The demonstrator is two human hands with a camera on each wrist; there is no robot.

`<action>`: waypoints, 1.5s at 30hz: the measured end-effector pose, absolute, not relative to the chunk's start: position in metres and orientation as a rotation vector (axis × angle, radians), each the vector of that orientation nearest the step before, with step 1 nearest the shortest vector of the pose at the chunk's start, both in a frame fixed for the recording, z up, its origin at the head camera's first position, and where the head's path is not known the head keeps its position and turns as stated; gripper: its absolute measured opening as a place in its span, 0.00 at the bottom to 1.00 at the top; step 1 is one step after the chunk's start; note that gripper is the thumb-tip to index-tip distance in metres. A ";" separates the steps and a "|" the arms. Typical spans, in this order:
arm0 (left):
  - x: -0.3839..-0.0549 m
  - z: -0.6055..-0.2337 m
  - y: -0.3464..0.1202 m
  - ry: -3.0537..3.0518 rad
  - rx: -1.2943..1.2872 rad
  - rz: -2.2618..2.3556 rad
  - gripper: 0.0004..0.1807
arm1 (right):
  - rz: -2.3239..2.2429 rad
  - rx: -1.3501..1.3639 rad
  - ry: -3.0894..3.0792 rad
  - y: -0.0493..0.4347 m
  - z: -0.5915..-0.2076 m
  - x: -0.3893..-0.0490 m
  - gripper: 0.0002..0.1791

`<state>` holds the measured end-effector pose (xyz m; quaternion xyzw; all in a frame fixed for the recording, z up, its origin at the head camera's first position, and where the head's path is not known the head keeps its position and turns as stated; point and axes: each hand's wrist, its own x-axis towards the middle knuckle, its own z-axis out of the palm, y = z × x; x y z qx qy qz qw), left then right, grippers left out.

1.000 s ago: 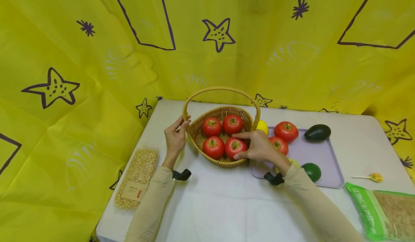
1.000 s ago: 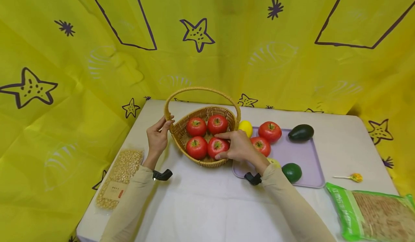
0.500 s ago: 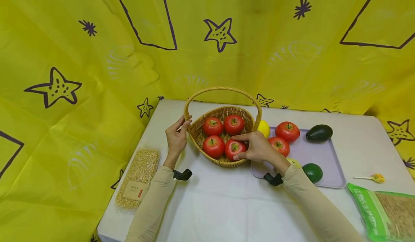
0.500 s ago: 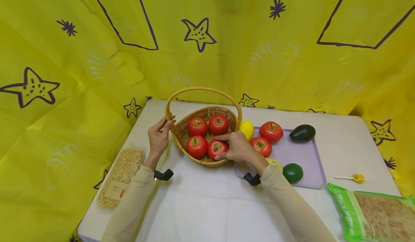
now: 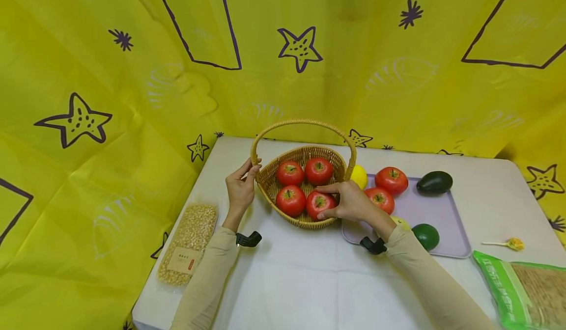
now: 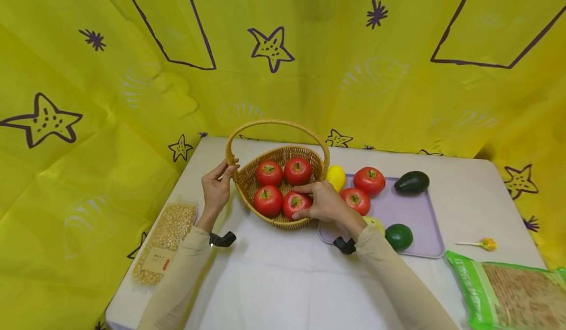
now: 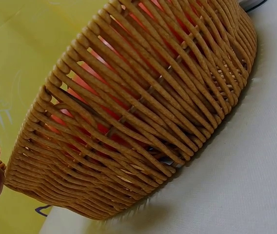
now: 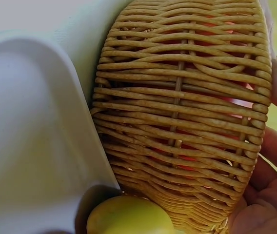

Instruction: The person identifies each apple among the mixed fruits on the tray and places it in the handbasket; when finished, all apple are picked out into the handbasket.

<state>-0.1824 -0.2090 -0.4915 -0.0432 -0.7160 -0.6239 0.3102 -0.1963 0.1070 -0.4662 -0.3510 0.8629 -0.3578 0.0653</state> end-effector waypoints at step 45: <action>-0.181 -0.494 -0.211 -1.909 -0.157 -1.615 0.17 | -1.384 -0.740 2.590 0.202 -0.410 -0.201 0.34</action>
